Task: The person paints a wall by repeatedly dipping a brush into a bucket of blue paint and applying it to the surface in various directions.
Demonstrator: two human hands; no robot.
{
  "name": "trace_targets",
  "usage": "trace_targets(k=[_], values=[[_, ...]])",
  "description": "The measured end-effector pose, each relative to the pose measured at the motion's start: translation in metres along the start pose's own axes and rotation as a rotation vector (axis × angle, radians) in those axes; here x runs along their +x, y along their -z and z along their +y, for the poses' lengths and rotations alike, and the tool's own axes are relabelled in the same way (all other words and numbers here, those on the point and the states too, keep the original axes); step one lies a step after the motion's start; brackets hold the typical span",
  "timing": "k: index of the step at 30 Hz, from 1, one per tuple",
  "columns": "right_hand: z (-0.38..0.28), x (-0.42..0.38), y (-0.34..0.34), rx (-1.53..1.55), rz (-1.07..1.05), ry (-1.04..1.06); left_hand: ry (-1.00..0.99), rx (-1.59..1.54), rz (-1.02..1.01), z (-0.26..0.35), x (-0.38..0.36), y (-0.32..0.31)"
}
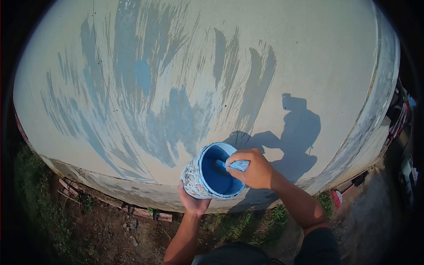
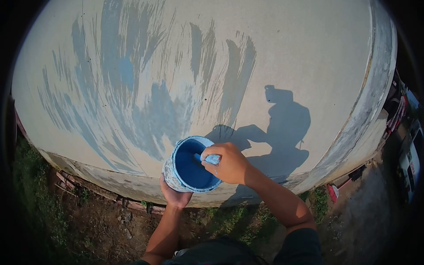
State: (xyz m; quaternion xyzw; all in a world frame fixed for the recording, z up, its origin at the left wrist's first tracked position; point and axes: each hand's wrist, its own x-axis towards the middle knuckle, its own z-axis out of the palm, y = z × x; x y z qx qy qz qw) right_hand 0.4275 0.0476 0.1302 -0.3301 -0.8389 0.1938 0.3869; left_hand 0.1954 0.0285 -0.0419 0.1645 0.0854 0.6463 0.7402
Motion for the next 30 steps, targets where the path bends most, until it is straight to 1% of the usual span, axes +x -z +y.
trace_targets(k=[2, 5, 7, 8, 10, 11, 13, 15, 17, 19, 21, 23, 27, 29, 30], values=[[0.000, 0.000, -0.001, -0.020, -0.027, 0.002, 0.000, 0.003, 0.002, 0.002, -0.001, 0.003], [-0.007, -0.001, 0.005, 0.016, 0.021, 0.022, 0.012, -0.001, 0.004, 0.004, -0.005, 0.010], [-0.011, -0.006, 0.015, 0.135, 0.054, -0.077, 0.019, -0.012, 0.004, 0.005, -0.007, 0.012], [-0.009, -0.009, 0.018, 0.133, 0.051, -0.076, 0.025, -0.007, 0.021, 0.005, -0.008, 0.013], [-0.003, -0.018, 0.020, 0.379, 0.173, -0.203, 0.027, -0.005, 0.033, 0.006, -0.009, 0.013], [0.000, -0.022, 0.021, 0.375, 0.169, -0.199, 0.042, 0.027, 0.015, 0.006, -0.011, 0.012], [0.007, -0.030, 0.018, 0.503, 0.203, -0.120, 0.052, 0.057, -0.002, 0.005, -0.015, 0.017], [0.017, -0.036, 0.017, 0.501, 0.235, -0.072, 0.106, 0.060, 0.041, 0.004, -0.015, 0.020], [0.019, -0.039, 0.020, 0.498, 0.263, -0.021, 0.119, 0.059, 0.044, 0.003, -0.012, 0.016], [0.009, -0.042, 0.027, 0.236, 0.146, 0.110, 0.128, 0.054, 0.053, -0.001, -0.012, 0.013], [0.002, -0.044, 0.027, 0.207, 0.139, 0.103, 0.162, 0.032, 0.057, -0.004, -0.012, 0.012], [-0.002, -0.044, 0.027, 0.047, 0.149, 0.206, 0.175, -0.009, 0.041, -0.006, -0.008, 0.010], [-0.001, -0.047, 0.015, 0.152, 0.158, 0.250, 0.219, -0.068, 0.023, -0.010, -0.003, 0.005], [-0.006, -0.043, 0.019, 0.120, 0.074, 0.251, 0.222, -0.063, 0.019, -0.012, 0.001, 0.001], [-0.008, -0.039, 0.020, 0.122, 0.073, 0.253, 0.227, -0.062, 0.023, -0.014, 0.000, 0.000]])
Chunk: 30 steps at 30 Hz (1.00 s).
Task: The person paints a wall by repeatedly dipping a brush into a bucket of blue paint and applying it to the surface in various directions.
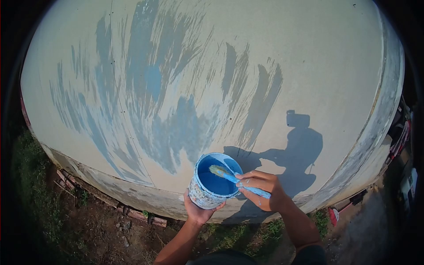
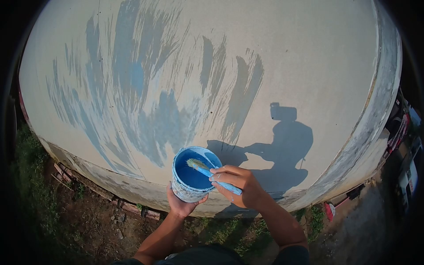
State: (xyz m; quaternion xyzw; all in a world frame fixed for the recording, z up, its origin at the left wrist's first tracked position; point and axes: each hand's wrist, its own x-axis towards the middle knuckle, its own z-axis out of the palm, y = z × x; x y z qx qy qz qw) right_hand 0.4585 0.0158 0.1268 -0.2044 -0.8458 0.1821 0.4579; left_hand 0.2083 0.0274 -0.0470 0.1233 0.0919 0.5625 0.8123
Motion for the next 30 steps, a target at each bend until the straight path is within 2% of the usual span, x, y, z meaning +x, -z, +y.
trace_targets(k=[6, 9, 11, 13, 15, 22, 27, 29, 30], values=[[-0.011, 0.038, 0.017, -0.158, -0.023, 0.128, -0.024, -0.057, -0.047, -0.001, 0.014, -0.010], [-0.014, 0.069, 0.036, -0.344, 0.057, 0.201, -0.045, -0.068, -0.094, -0.002, 0.020, -0.015], [-0.008, 0.092, 0.047, -0.594, 0.143, 0.375, -0.065, -0.069, -0.101, -0.004, 0.023, -0.015], [0.004, 0.106, 0.050, -0.650, 0.143, 0.379, -0.085, -0.072, -0.114, -0.006, 0.025, -0.014], [0.017, 0.119, 0.052, -0.875, 0.147, 0.471, -0.114, -0.107, -0.114, -0.006, 0.019, -0.014], [0.080, 0.087, 0.023, -1.197, 0.114, 0.462, -0.225, -0.106, -0.057, 0.010, -0.009, 0.001], [0.088, 0.044, -0.018, -1.105, -0.003, 0.399, -0.331, -0.076, 0.004, 0.029, -0.039, 0.005], [0.077, 0.038, -0.024, -0.785, -0.194, 0.243, -0.328, -0.087, 0.023, 0.035, -0.045, 0.006], [0.074, 0.040, -0.021, -0.785, -0.186, 0.243, -0.332, -0.088, 0.015, 0.037, -0.048, 0.005]])
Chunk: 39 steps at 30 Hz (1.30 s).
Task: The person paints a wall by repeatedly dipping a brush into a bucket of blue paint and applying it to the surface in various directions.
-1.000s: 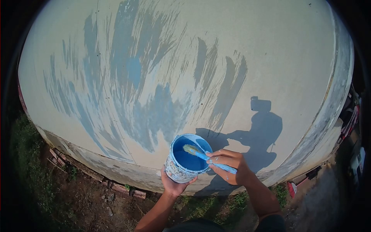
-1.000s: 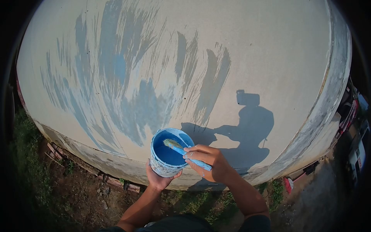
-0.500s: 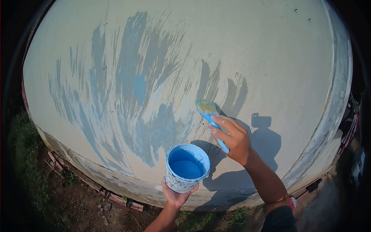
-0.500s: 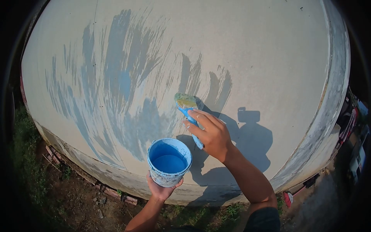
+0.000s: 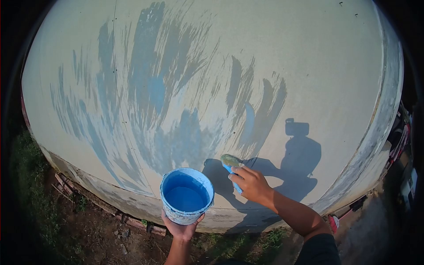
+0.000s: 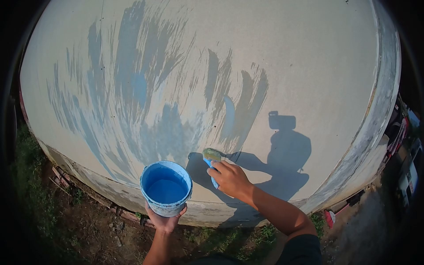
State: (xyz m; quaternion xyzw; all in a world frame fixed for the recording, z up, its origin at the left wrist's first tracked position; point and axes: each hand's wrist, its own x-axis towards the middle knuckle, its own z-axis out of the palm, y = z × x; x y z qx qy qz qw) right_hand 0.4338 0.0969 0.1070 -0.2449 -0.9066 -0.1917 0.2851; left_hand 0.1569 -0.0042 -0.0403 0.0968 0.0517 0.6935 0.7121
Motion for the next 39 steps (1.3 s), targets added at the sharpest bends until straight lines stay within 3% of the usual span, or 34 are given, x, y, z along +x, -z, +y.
trace_targets(k=[6, 9, 14, 18, 19, 22, 27, 30, 32, 35, 37, 39], values=[[0.035, 0.040, 0.083, -0.227, 0.329, -0.105, 0.046, 0.027, -0.032, 0.011, -0.002, -0.004], [0.052, 0.058, 0.092, -0.410, 0.462, -0.091, 0.084, 0.012, -0.008, 0.011, -0.001, 0.002], [0.037, 0.036, 0.015, -0.474, 0.398, -0.065, 0.108, -0.028, -0.045, 0.015, 0.002, 0.001], [-0.010, -0.007, -0.054, -0.231, 0.150, -0.007, 0.118, 0.023, -0.051, 0.026, 0.001, 0.004], [-0.018, -0.011, -0.058, -0.110, 0.031, -0.005, 0.126, 0.017, -0.022, 0.028, 0.000, 0.006], [-0.010, -0.007, -0.043, -0.031, -0.025, -0.037, 0.147, 0.002, -0.027, 0.030, 0.006, -0.001], [0.048, 0.035, 0.040, -0.124, 0.131, -0.118, 0.196, -0.001, -0.053, 0.031, 0.013, -0.006], [0.044, 0.078, 0.101, -0.342, 0.210, -0.054, 0.220, -0.038, -0.042, 0.027, 0.017, -0.001], [0.044, 0.095, 0.120, -0.480, 0.382, -0.097, 0.214, 0.002, -0.054, 0.024, 0.017, 0.001], [0.050, 0.088, 0.099, -0.482, 0.349, -0.080, 0.206, 0.002, -0.062, 0.020, 0.016, 0.006], [0.051, 0.065, 0.047, -0.617, 0.333, 0.045, 0.207, 0.000, -0.085, 0.023, 0.015, 0.008], [0.024, 0.033, -0.001, -0.534, 0.233, 0.033, 0.208, -0.012, -0.088, 0.023, 0.010, 0.011]])
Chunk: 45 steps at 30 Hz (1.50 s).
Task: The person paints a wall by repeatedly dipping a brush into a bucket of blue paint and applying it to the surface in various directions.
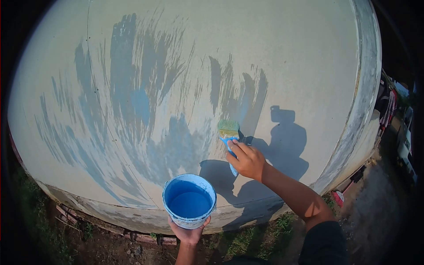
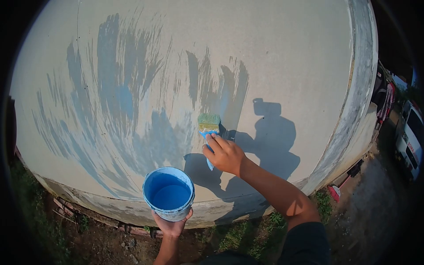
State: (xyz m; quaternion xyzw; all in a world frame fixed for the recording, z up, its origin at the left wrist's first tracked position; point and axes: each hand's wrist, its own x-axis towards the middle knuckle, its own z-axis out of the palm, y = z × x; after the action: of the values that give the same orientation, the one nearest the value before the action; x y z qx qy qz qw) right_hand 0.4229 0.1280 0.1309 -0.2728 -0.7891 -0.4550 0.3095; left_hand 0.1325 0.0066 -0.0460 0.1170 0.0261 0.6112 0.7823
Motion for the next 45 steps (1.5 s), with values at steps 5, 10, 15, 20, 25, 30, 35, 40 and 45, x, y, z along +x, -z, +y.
trace_targets(k=[5, 10, 15, 20, 25, 30, 35, 40, 45], values=[[-0.096, -0.100, -0.038, 0.467, -0.423, -0.033, -0.036, -0.002, 0.103, 0.006, -0.018, 0.009], [-0.064, -0.105, -0.024, 0.589, -0.423, -0.164, -0.058, -0.025, 0.146, 0.009, -0.032, 0.008], [0.014, -0.044, 0.028, 0.294, 0.107, -0.307, -0.040, 0.008, 0.121, 0.005, -0.032, 0.011], [0.022, -0.041, 0.029, 0.150, 0.299, -0.433, -0.024, -0.005, 0.125, -0.008, -0.030, 0.004], [-0.065, -0.131, -0.032, 0.255, -0.002, -0.283, -0.043, 0.020, 0.136, -0.018, -0.030, 0.007], [-0.116, -0.193, -0.050, 0.501, -0.319, -0.232, 0.012, 0.016, 0.118, -0.030, -0.030, 0.031], [-0.051, -0.182, -0.030, 0.550, -0.231, -0.346, 0.022, 0.057, 0.096, -0.038, -0.027, 0.033], [0.042, -0.109, 0.033, 0.252, 0.113, -0.383, 0.039, 0.065, 0.124, -0.048, -0.020, 0.025], [0.063, -0.088, 0.035, 0.093, 0.240, -0.403, 0.022, -0.029, 0.165, -0.060, -0.018, 0.011]])
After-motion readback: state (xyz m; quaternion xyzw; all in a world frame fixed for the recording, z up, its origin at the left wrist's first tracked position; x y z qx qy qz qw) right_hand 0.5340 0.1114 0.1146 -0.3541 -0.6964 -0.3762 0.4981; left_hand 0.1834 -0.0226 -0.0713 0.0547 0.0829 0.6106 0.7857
